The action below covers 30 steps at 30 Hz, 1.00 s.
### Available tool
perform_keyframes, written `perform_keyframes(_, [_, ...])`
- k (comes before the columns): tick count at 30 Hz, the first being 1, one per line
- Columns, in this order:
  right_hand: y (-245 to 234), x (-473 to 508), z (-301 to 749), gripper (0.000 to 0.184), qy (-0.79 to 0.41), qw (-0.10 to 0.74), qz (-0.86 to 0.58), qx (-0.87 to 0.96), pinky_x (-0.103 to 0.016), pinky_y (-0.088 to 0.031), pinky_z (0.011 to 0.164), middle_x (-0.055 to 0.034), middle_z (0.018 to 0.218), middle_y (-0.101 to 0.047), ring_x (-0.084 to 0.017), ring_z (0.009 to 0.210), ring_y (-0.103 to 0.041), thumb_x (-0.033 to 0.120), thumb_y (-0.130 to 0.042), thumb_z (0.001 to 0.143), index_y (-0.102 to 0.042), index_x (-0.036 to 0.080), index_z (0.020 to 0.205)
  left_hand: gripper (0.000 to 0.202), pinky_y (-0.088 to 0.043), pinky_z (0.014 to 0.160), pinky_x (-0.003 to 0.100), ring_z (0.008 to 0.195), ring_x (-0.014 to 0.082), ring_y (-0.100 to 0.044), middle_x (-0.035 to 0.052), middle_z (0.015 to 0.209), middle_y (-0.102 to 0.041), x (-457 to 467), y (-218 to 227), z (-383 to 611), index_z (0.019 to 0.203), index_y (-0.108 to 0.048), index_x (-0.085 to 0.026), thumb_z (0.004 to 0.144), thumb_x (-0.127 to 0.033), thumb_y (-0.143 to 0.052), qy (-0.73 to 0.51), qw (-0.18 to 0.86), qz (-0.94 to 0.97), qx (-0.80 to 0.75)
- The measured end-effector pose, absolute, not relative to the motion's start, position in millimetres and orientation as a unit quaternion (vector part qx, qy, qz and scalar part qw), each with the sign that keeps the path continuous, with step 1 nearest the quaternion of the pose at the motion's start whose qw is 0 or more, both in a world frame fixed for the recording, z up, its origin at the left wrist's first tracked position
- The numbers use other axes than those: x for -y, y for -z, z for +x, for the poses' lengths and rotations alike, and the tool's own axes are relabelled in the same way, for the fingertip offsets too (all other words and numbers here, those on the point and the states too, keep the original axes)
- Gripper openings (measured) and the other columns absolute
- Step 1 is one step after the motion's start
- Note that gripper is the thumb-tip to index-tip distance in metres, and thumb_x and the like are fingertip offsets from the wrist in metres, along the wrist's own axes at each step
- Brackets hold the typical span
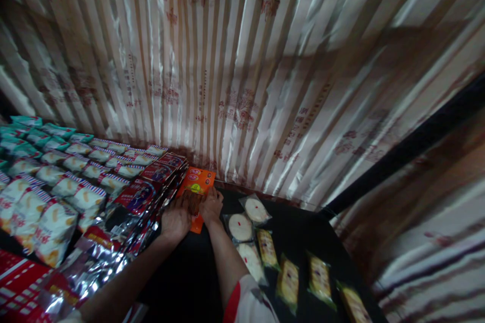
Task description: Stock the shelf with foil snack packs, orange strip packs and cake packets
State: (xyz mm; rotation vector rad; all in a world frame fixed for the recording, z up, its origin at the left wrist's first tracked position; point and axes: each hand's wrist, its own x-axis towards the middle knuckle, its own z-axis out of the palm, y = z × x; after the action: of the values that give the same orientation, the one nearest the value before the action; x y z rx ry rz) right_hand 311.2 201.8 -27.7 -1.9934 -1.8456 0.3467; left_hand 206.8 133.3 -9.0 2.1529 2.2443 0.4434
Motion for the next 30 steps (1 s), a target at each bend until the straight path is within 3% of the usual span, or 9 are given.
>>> perform_keyframes(8, [26.5, -187.9, 311.8, 0.043, -0.104, 0.238, -0.697, 0.669, -0.031, -0.028, 0.100, -0.0164, 0.128, -0.049, -0.022, 0.123, -0.038, 0.021, -0.040, 0.085, -0.047, 0.007, 0.126, 0.043, -0.037, 0.092, 0.037, 0.114, 0.0272, -0.047, 0.0160, 0.130, -0.048, -128.8, 11.0, 208.9, 0.119, -0.051, -0.011, 0.077, -0.019, -0.048, -0.157, -0.039, 0.693, -0.703])
perform_keyframes(17, [14.4, -124.9, 318.9, 0.034, -0.146, 0.254, -0.662, 0.690, -0.028, -0.032, 0.099, -0.0096, 0.119, -0.059, -0.017, 0.114, -0.048, 0.012, -0.039, 0.082, -0.063, 0.014, 0.107, 0.035, -0.034, 0.097, 0.036, 0.112, 0.0242, -0.049, 0.0113, 0.120, -0.057, -86.6, 0.5, 236.2, 0.114, -0.055, -0.012, 0.088, -0.020, -0.033, -0.169, -0.021, 0.727, -0.665])
perform_keyframes(23, [9.9, -69.4, 338.6, 0.035, -0.192, 0.246, -0.656, 0.688, -0.024, -0.035, 0.097, -0.0117, 0.118, -0.059, -0.015, 0.111, -0.052, 0.009, -0.038, 0.081, -0.064, 0.011, 0.105, 0.034, -0.036, 0.096, 0.034, 0.117, 0.0235, -0.045, 0.0125, 0.123, -0.054, -33.9, 1.3, 253.3, 0.114, -0.054, -0.011, 0.087, -0.017, -0.035, -0.158, 0.025, 0.753, -0.638])
perform_keyframes(30, [12.4, -2.9, 359.5, 0.036, -0.212, 0.292, -0.617, 0.700, -0.027, -0.041, 0.093, -0.0112, 0.107, -0.065, -0.016, 0.101, -0.057, 0.009, -0.038, 0.079, -0.062, 0.010, 0.106, 0.036, -0.040, 0.096, 0.033, 0.110, 0.0211, -0.050, 0.0125, 0.114, -0.059, 27.1, 7.6, 270.6, 0.116, -0.052, -0.009, 0.082, -0.012, -0.039, -0.209, 0.065, 0.773, -0.595])
